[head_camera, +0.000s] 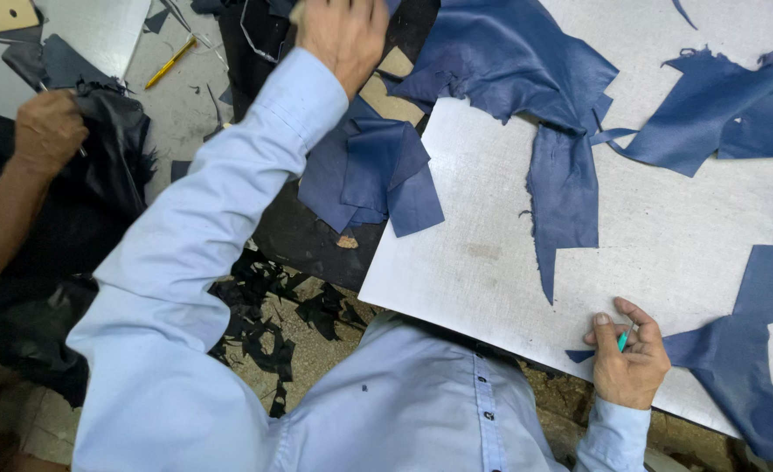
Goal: The person cuts blue leather pieces using a rotary cutter and cardboard templates on a white worktable. They repeatedly position templates, trace outlines, and cut the leather into specific shapes.
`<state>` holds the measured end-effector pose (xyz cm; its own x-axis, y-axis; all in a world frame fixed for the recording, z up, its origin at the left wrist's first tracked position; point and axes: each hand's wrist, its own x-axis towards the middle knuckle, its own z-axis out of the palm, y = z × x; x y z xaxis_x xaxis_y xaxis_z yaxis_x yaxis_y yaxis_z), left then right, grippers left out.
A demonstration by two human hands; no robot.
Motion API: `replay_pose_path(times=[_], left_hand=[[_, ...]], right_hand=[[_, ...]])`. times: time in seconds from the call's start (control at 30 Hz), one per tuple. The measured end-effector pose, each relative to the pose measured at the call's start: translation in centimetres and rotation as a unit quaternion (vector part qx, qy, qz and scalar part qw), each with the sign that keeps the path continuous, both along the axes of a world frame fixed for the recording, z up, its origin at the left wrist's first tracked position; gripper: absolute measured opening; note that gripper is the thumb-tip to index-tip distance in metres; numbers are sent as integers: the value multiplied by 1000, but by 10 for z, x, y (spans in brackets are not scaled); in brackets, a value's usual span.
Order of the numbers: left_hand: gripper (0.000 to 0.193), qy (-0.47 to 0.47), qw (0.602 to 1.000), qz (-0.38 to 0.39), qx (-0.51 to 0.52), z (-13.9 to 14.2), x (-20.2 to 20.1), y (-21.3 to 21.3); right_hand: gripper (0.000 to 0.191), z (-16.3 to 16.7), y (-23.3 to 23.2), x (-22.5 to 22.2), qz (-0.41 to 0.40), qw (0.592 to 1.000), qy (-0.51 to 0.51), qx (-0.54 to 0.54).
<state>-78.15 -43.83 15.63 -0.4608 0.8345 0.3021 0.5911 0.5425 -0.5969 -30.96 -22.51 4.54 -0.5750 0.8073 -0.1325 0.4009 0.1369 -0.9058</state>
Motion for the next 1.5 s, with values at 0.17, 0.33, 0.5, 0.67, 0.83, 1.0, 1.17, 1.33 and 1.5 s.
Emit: replay_pose_path(times=[0.17,0.33,0.5,0.67,0.83,1.0,1.17,1.33,1.5], left_hand=[[46,-65,996,-24,57,-30,19,-34],[40,-239,947,-137,165,9,129,-21],[36,-444,846,-265,134,6,237,57],[35,-522,790,-308,94,-30,312,129],[56,-568,757,-304,108,-68,409,218],[63,-533,810,-213,118,-93,470,315],[31,-632,733,-220,118,-80,484,333],[17,-859,304,-80,404,-51,489,286],[35,-805,367,64,461,-63,472,265]], right_hand=[[38,2,0,-4,-12,1000,-6,-11],[33,14,-7,3,34,999,18,35],[34,38,-17,60,6,993,-55,100],[33,46,25,148,-138,975,-83,155],[43,43,93,229,-199,950,-153,186],[42,32,148,265,-101,951,-160,245],[26,51,199,301,-7,980,-52,193],[16,70,243,289,-22,991,131,16],[24,57,239,236,41,988,-5,147]])
